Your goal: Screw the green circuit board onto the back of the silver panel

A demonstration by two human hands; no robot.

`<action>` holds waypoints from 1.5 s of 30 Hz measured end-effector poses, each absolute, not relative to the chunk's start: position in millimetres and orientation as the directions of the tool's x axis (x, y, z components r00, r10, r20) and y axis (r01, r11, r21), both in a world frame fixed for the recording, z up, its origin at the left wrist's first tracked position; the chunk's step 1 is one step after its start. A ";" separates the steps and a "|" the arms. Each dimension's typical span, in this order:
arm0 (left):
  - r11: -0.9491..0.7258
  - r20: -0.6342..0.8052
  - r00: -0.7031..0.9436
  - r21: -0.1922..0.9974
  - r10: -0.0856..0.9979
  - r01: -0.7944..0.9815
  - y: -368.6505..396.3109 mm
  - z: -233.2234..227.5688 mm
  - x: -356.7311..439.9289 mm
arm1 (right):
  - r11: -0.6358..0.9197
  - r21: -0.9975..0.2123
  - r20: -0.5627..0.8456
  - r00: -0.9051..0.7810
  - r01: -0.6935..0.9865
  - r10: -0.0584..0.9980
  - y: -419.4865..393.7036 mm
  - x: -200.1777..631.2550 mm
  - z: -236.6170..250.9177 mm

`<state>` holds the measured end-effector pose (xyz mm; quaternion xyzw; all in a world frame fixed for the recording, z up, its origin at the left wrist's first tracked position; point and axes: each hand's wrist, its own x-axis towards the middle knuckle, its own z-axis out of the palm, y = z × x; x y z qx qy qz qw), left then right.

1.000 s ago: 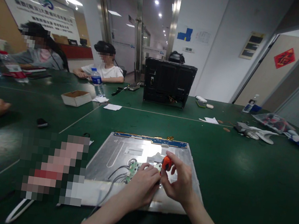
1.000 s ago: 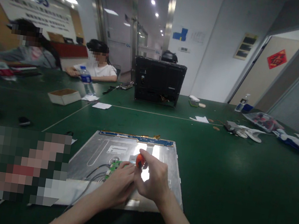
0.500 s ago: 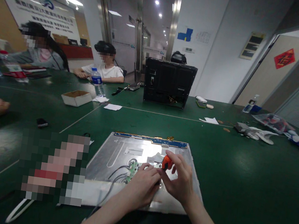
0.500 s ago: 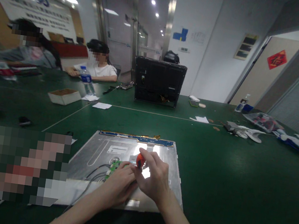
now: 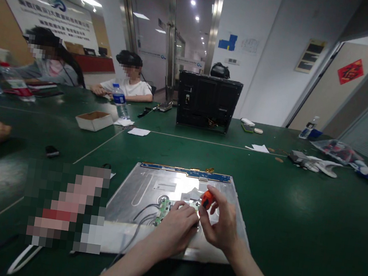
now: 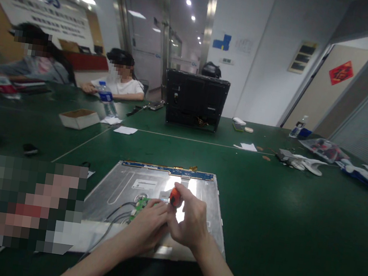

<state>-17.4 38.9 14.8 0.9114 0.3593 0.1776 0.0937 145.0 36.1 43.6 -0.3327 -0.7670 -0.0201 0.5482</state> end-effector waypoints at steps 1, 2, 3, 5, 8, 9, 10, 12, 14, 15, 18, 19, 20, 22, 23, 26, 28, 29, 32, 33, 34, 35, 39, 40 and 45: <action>-0.726 0.260 0.679 0.298 0.687 0.620 39.1 14.0 -17.3 | 0.778 -0.329 0.857 -0.176 0.536 0.484 36.3 145.1 43.7; -0.727 0.264 0.678 0.297 0.686 0.619 39.2 13.4 -17.2 | 0.777 -0.327 0.858 -0.175 0.538 0.482 36.4 145.3 43.7; -0.727 0.268 0.677 0.297 0.686 0.619 39.3 13.0 -17.1 | 0.776 -0.327 0.858 -0.175 0.539 0.483 36.5 145.4 43.8; -0.727 0.271 0.675 0.297 0.686 0.620 39.4 12.6 -17.0 | 0.775 -0.324 0.857 -0.178 0.542 0.483 36.5 145.4 44.0; -0.726 0.268 0.676 0.291 0.687 0.623 39.3 12.8 -17.2 | 0.773 -0.320 0.857 -0.181 0.548 0.483 35.9 144.8 45.3; -0.726 0.269 0.675 0.290 0.687 0.624 39.2 13.0 -17.3 | 0.772 -0.319 0.857 -0.181 0.550 0.483 35.7 144.6 45.9; -0.726 0.269 0.675 0.291 0.687 0.623 39.1 13.3 -17.4 | 0.771 -0.318 0.857 -0.181 0.552 0.483 35.5 144.3 46.5; -0.726 0.273 0.674 0.296 0.687 0.620 38.8 14.5 -17.5 | 0.767 -0.319 0.852 -0.186 0.557 0.489 35.5 144.0 47.5; -0.726 0.273 0.673 0.299 0.687 0.619 38.2 16.4 -17.4 | 0.762 -0.320 0.846 -0.191 0.563 0.497 35.8 144.1 47.8; -0.725 0.269 0.674 0.301 0.688 0.620 37.8 17.5 -17.3 | 0.760 -0.319 0.846 -0.192 0.565 0.498 36.1 144.3 47.6; -0.715 0.251 0.672 0.314 0.697 0.624 36.7 20.5 -17.3 | 0.755 -0.323 0.842 -0.191 0.570 0.504 37.4 144.7 46.2; -0.712 0.244 0.672 0.320 0.699 0.625 36.5 21.2 -17.4 | 0.753 -0.325 0.841 -0.188 0.572 0.506 37.9 144.8 45.6; -0.710 0.237 0.673 0.324 0.701 0.626 36.4 21.8 -17.4 | 0.751 -0.328 0.840 -0.186 0.573 0.509 38.3 144.8 45.1; -0.705 0.223 0.673 0.324 0.705 0.631 36.3 22.6 -17.5 | 0.752 -0.329 0.842 -0.183 0.571 0.508 38.7 144.8 44.5; -0.702 0.214 0.673 0.323 0.708 0.635 36.3 23.0 -17.4 | 0.756 -0.326 0.845 -0.183 0.568 0.503 38.6 144.8 44.4; -0.695 0.189 0.675 0.316 0.714 0.646 36.2 24.8 -17.3 | 0.760 -0.316 0.861 -0.166 0.567 0.482 37.7 145.5 45.1; -0.693 0.177 0.677 0.313 0.714 0.649 36.2 26.3 -17.3 | 0.757 -0.312 0.876 -0.134 0.574 0.463 37.0 146.5 46.1; -0.693 0.174 0.678 0.315 0.714 0.649 36.1 27.0 -17.4 | 0.754 -0.312 0.883 -0.117 0.578 0.455 36.8 147.1 46.7; -0.688 0.171 0.677 0.334 0.716 0.644 35.9 28.6 -18.0 | 0.748 -0.301 0.897 -0.092 0.591 0.433 36.6 148.5 48.6; -0.686 0.172 0.675 0.341 0.718 0.643 35.7 28.9 -18.2 | 0.748 -0.296 0.899 -0.091 0.594 0.428 36.6 148.6 49.3; -0.684 0.172 0.673 0.347 0.719 0.642 35.5 29.2 -18.3 | 0.749 -0.293 0.900 -0.092 0.595 0.425 36.5 148.6 50.0; -0.681 0.170 0.672 0.352 0.721 0.642 35.2 29.6 -18.4 | 0.751 -0.290 0.902 -0.093 0.594 0.422 36.3 148.4 50.7; -0.675 0.174 0.665 0.366 0.726 0.641 33.5 33.7 -18.4 | 0.756 -0.286 0.907 -0.089 0.588 0.412 34.8 147.0 54.3; -0.671 0.184 0.657 0.372 0.731 0.642 33.2 35.7 -18.6 | 0.755 -0.286 0.907 -0.087 0.590 0.412 34.4 147.1 55.3; -0.639 0.304 0.563 0.396 0.769 0.659 34.0 49.6 -27.7 | 0.720 -0.302 0.907 -0.044 0.625 0.419 35.3 155.2 56.3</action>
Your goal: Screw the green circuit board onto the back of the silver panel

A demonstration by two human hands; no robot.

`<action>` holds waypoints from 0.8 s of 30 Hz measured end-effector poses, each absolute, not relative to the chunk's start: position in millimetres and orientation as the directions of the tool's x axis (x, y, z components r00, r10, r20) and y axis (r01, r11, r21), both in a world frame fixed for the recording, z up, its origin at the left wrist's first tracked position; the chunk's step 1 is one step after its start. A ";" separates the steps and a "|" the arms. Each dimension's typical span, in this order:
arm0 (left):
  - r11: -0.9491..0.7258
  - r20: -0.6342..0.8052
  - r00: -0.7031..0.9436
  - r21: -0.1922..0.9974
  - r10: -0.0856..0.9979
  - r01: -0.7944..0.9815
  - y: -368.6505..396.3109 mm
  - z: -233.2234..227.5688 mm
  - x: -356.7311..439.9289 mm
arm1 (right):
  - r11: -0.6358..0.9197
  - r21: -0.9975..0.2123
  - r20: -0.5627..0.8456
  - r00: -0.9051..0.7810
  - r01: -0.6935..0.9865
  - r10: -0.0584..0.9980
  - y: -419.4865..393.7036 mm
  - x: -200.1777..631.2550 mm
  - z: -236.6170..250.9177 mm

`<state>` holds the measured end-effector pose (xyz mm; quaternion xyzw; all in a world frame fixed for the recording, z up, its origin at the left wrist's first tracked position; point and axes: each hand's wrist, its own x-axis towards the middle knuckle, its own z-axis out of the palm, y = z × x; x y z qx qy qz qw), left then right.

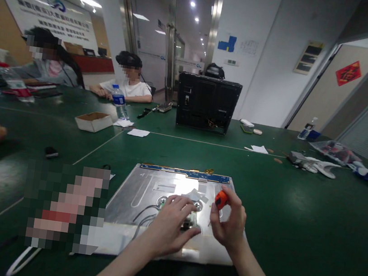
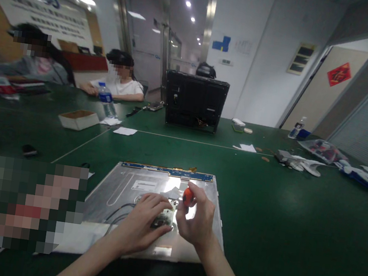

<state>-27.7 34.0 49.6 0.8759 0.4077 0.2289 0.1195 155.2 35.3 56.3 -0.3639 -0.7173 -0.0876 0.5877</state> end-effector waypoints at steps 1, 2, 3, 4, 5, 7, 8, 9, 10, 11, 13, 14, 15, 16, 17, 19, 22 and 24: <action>-0.637 0.337 0.542 0.388 0.770 0.666 34.3 52.4 -32.1 | 0.703 -0.314 0.904 -0.024 0.638 0.426 36.3 158.1 55.7; -0.634 0.364 0.522 0.379 0.772 0.674 34.4 54.7 -37.4 | 0.681 -0.328 0.899 -0.005 0.654 0.438 37.6 160.9 55.2; -0.630 0.391 0.501 0.371 0.772 0.682 34.0 56.4 -43.6 | 0.654 -0.351 0.888 0.016 0.670 0.460 39.1 163.6 54.9; -0.616 0.408 0.475 0.368 0.780 0.696 33.0 57.2 -50.5 | 0.624 -0.380 0.873 0.041 0.683 0.486 40.6 165.9 55.1; -0.599 0.429 0.444 0.362 0.787 0.714 31.2 57.0 -58.0 | 0.588 -0.416 0.851 0.069 0.694 0.520 41.9 167.8 55.7; -0.546 0.454 0.371 0.354 0.810 0.759 25.6 53.3 -74.1 | 0.498 -0.495 0.787 0.125 0.712 0.604 43.4 170.8 58.0; -0.514 0.445 0.343 0.355 0.827 0.781 21.9 50.0 -82.4 | 0.444 -0.521 0.742 0.130 0.729 0.658 43.3 172.1 59.3; -0.482 0.435 0.315 0.355 0.844 0.801 17.9 45.9 -90.7 | 0.384 -0.528 0.688 0.116 0.757 0.717 42.5 173.5 60.0; -0.449 0.421 0.289 0.354 0.860 0.820 13.7 41.2 -98.8 | 0.325 -0.510 0.621 0.079 0.796 0.780 41.0 175.2 60.1; -0.404 0.410 0.248 0.355 0.878 0.843 9.6 36.2 -106.5 | 0.266 -0.466 0.541 0.034 0.844 0.840 38.7 177.0 59.1; -0.323 0.375 0.185 0.350 0.909 0.879 2.0 26.3 -120.2 | 0.166 -0.345 0.359 -0.033 0.924 0.933 32.5 180.9 53.6; -0.290 0.355 0.163 0.340 0.921 0.895 -1.2 21.8 -125.9 | 0.124 -0.295 0.272 -0.042 0.947 0.961 28.8 182.7 49.3; -0.255 0.330 0.142 0.329 0.933 0.909 -3.9 17.9 -130.6 | 0.091 -0.257 0.201 -0.039 0.962 0.979 25.1 184.4 44.3; -0.216 0.299 0.120 0.311 0.947 0.926 -6.1 14.8 -134.4 | 0.066 -0.235 0.147 -0.031 0.970 0.989 21.3 185.7 38.7; -0.173 0.271 0.094 0.287 0.958 0.942 -7.9 12.5 -137.3 | 0.043 -0.222 0.110 -0.019 0.974 0.994 17.8 186.8 33.0; -0.107 0.227 0.053 0.229 0.972 0.967 -9.9 10.3 -140.9 | 0.012 -0.211 0.070 0.003 0.977 0.998 11.4 188.2 22.4; -0.040 0.172 0.014 0.150 0.985 0.988 -10.0 10.8 -142.7 | -0.033 -0.192 0.036 0.041 0.981 0.999 4.5 189.7 11.2; -0.012 0.131 -0.003 0.117 0.991 0.993 -8.9 11.5 -142.8 | -0.050 -0.177 0.021 0.055 0.983 0.998 1.6 190.8 8.0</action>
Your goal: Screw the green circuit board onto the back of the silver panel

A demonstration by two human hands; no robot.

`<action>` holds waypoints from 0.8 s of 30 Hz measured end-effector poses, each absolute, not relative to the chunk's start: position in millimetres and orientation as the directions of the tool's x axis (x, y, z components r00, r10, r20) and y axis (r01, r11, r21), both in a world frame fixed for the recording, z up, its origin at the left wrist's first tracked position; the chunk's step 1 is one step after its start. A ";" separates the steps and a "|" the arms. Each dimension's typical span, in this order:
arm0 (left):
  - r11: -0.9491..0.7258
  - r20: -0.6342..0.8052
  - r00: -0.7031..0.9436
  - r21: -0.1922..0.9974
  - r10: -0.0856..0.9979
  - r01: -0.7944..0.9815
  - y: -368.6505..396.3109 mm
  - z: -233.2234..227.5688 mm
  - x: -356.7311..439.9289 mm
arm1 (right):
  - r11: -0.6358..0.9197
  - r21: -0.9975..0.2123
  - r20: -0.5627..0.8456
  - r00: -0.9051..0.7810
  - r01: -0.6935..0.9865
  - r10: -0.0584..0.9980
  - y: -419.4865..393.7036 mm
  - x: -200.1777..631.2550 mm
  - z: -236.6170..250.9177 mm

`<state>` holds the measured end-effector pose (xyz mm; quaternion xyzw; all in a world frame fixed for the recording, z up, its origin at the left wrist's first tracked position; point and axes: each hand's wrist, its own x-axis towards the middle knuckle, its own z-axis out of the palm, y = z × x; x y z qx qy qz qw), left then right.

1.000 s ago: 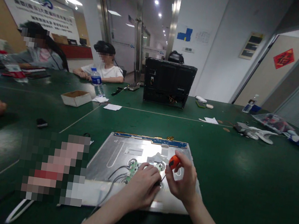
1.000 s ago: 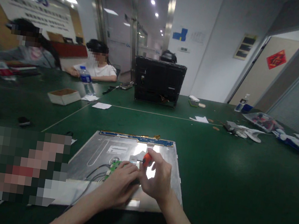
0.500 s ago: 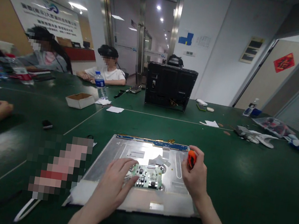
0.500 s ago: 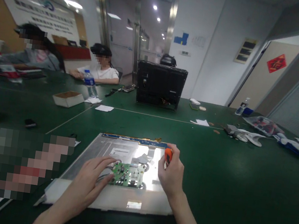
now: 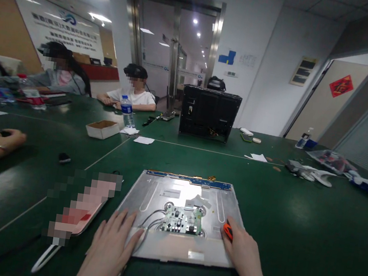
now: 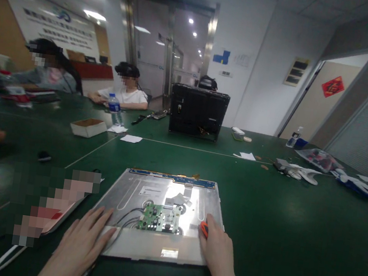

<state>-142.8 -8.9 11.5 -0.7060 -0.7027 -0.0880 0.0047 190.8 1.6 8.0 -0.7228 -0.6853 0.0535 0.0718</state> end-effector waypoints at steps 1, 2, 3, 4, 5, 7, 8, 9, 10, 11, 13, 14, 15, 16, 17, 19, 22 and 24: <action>-0.006 0.114 -0.007 0.109 0.993 0.994 -8.3 11.6 -142.6 | -0.054 -0.173 0.019 0.059 0.983 0.998 0.7 191.3 7.7; 0.000 0.104 -0.011 0.106 0.994 0.994 -7.7 11.5 -142.4 | -0.058 -0.171 0.021 0.063 0.983 0.998 0.0 191.8 8.0; 0.003 0.102 -0.014 0.108 0.995 0.994 -7.3 11.3 -142.1 | -0.061 -0.173 0.024 0.067 0.983 0.998 -0.6 192.1 8.8; 0.005 0.104 -0.017 0.113 0.994 0.994 -7.1 11.2 -141.8 | -0.066 -0.174 0.027 0.071 0.983 0.997 -0.9 192.2 9.9; 0.006 0.107 -0.019 0.121 0.994 0.993 -7.1 11.2 -141.6 | -0.067 -0.175 0.030 0.074 0.982 0.997 -1.2 192.2 11.0; 0.010 0.112 -0.025 0.135 0.993 0.991 -7.4 11.9 -141.4 | -0.066 -0.174 0.034 0.073 0.982 0.997 -1.5 191.7 13.1; 0.008 0.116 -0.025 0.140 0.993 0.990 -7.6 12.5 -141.6 | -0.065 -0.173 0.033 0.072 0.983 0.997 -1.6 191.3 13.9; 0.008 0.122 -0.025 0.141 0.992 0.990 -7.8 13.3 -141.8 | -0.068 -0.172 0.030 0.074 0.983 0.997 -1.7 190.9 14.6; 0.009 0.128 -0.027 0.141 0.991 0.990 -8.0 14.2 -142.2 | -0.073 -0.173 0.024 0.079 0.982 0.997 -1.9 190.6 15.2; 0.011 0.131 -0.029 0.140 0.991 0.990 -8.2 15.0 -142.5 | -0.081 -0.176 0.018 0.085 0.981 0.996 -2.2 190.4 15.7; 0.012 0.134 -0.031 0.145 0.991 0.989 -8.6 16.2 -143.0 | -0.097 -0.181 0.013 0.101 0.979 0.995 -3.1 191.1 16.4; 0.009 0.136 -0.030 0.154 0.990 0.988 -8.9 16.4 -142.9 | -0.103 -0.181 0.017 0.107 0.978 0.994 -3.8 192.3 16.8; 0.000 0.139 -0.024 0.169 0.990 0.986 -9.3 16.1 -142.7 | -0.108 -0.180 0.023 0.114 0.978 0.993 -4.7 194.1 17.3; -0.012 0.144 -0.015 0.188 0.989 0.982 -9.7 15.5 -142.3 | -0.115 -0.178 0.028 0.122 0.977 0.992 -5.7 196.6 17.9; -0.028 0.151 -0.005 0.210 0.988 0.977 -10.1 14.5 -141.8 | -0.126 -0.172 0.029 0.133 0.977 0.991 -6.8 199.9 18.6; -0.065 0.167 0.022 0.258 0.986 0.964 -10.6 11.3 -141.0 | -0.153 -0.153 0.024 0.158 0.976 0.987 -9.1 208.3 20.5; -0.129 0.200 0.061 0.347 0.978 0.929 -9.3 5.0 -140.1 | -0.203 -0.093 0.017 0.205 0.975 0.979 -11.7 223.7 24.1; -0.153 0.208 0.071 0.411 0.976 0.899 -6.2 1.6 -138.7 | -0.249 -0.059 0.010 0.250 0.967 0.968 -12.2 234.3 26.4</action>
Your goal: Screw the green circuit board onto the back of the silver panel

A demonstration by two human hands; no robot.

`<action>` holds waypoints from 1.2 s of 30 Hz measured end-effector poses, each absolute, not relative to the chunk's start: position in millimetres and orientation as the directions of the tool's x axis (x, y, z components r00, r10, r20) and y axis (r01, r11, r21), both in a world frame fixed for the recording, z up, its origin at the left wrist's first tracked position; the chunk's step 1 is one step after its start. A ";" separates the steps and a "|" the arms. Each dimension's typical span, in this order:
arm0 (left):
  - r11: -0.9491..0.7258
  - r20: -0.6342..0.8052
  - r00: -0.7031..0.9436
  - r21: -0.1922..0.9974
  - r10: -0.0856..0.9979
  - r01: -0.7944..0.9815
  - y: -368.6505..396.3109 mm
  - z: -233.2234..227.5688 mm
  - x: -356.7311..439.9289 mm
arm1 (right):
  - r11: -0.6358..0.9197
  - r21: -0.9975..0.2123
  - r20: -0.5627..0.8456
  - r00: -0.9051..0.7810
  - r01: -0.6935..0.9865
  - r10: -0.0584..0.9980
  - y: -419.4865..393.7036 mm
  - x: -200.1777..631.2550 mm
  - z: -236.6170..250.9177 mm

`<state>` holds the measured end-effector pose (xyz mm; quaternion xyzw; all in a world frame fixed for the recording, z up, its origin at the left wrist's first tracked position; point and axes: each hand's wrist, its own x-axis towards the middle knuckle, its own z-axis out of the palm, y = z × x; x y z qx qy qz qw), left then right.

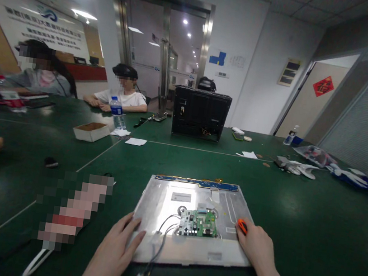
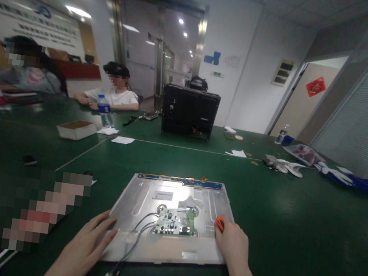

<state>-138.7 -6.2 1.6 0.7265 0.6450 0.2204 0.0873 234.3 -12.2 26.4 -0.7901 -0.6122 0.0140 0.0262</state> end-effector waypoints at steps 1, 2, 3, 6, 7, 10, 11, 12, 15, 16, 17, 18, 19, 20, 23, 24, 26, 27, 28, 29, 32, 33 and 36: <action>-0.158 0.201 0.074 0.442 0.977 0.883 -3.9 0.5 -137.2 | -0.274 -0.051 0.009 0.275 0.960 0.961 -12.0 239.3 27.5; -0.161 0.191 0.078 0.472 0.978 0.867 -1.5 0.1 -134.7 | -0.300 -0.047 0.011 0.300 0.953 0.954 -11.5 244.1 28.6; -0.167 0.180 0.087 0.501 0.980 0.849 1.1 0.1 -131.3 | -0.325 -0.047 0.015 0.326 0.945 0.945 -10.7 248.4 29.7; -0.202 0.169 0.126 0.572 0.977 0.795 7.1 2.8 -114.8 | -0.381 -0.073 0.007 0.383 0.921 0.924 -8.0 258.6 33.3; -0.208 0.162 0.138 0.589 0.977 0.781 8.0 4.1 -107.7 | -0.390 -0.088 0.002 0.392 0.917 0.920 -7.0 261.0 34.2; -0.286 0.198 0.208 0.596 0.958 0.750 7.0 8.1 -85.3 | -0.378 -0.129 0.029 0.384 0.917 0.923 -3.9 265.1 33.7; -0.321 0.218 0.237 0.584 0.947 0.746 5.9 9.4 -78.3 | -0.360 -0.144 0.051 0.370 0.922 0.928 -2.6 265.8 32.1; -0.357 0.227 0.276 0.567 0.934 0.742 4.8 10.8 -71.8 | -0.338 -0.159 0.071 0.353 0.928 0.933 -1.1 266.6 29.9; -0.405 0.198 0.355 0.497 0.914 0.767 1.7 15.8 -55.0 | -0.277 -0.191 0.113 0.301 0.942 0.947 4.2 271.5 20.9; -0.404 0.160 0.375 0.467 0.913 0.786 1.0 17.7 -50.1 | -0.266 -0.195 0.122 0.292 0.944 0.949 6.1 274.5 17.9; -0.405 0.117 0.395 0.438 0.911 0.803 0.3 19.5 -45.4 | -0.261 -0.200 0.130 0.289 0.944 0.948 7.9 278.2 15.1; -0.400 0.083 0.403 0.410 0.911 0.820 -0.3 21.2 -40.8 | -0.256 -0.204 0.137 0.287 0.945 0.948 9.5 282.4 12.7; -0.400 0.060 0.410 0.383 0.910 0.833 -0.8 22.7 -36.4 | -0.253 -0.205 0.140 0.284 0.946 0.949 10.9 287.0 10.8; -0.401 0.036 0.417 0.359 0.908 0.843 -1.3 23.8 -32.3 | -0.254 -0.201 0.142 0.285 0.946 0.948 12.2 291.6 9.2; -0.429 0.017 0.448 0.323 0.894 0.844 -1.7 24.3 -21.5 | -0.260 -0.184 0.152 0.288 0.948 0.945 15.2 304.8 5.9; -0.433 0.026 0.448 0.315 0.894 0.845 -1.5 23.7 -18.6 | -0.269 -0.178 0.151 0.296 0.947 0.943 16.0 308.6 5.1; -0.451 0.045 0.460 0.302 0.887 0.840 -0.6 21.6 -13.8 | -0.288 -0.165 0.140 0.311 0.943 0.940 17.4 315.2 3.8; -0.455 0.045 0.463 0.292 0.885 0.841 0.0 20.4 -11.8 | -0.288 -0.158 0.135 0.310 0.944 0.941 18.1 318.0 3.4; -0.458 0.038 0.467 0.282 0.883 0.843 0.7 19.3 -9.9 | -0.283 -0.152 0.134 0.303 0.947 0.943 18.8 320.6 3.2; -0.459 0.027 0.470 0.271 0.882 0.846 1.4 18.4 -8.1 | -0.277 -0.144 0.137 0.297 0.950 0.945 19.5 323.0 3.0; -0.470 0.002 0.485 0.248 0.875 0.847 3.4 17.2 -3.2 | -0.262 -0.122 0.147 0.278 0.957 0.949 21.4 329.6 3.4; -0.478 0.001 0.493 0.243 0.870 0.844 4.0 17.2 -1.7 | -0.253 -0.114 0.148 0.269 0.961 0.952 21.9 331.8 3.7; -0.498 0.016 0.508 0.231 0.861 0.836 5.5 17.0 2.1 | -0.206 -0.085 0.148 0.217 0.975 0.965 22.7 338.3 5.0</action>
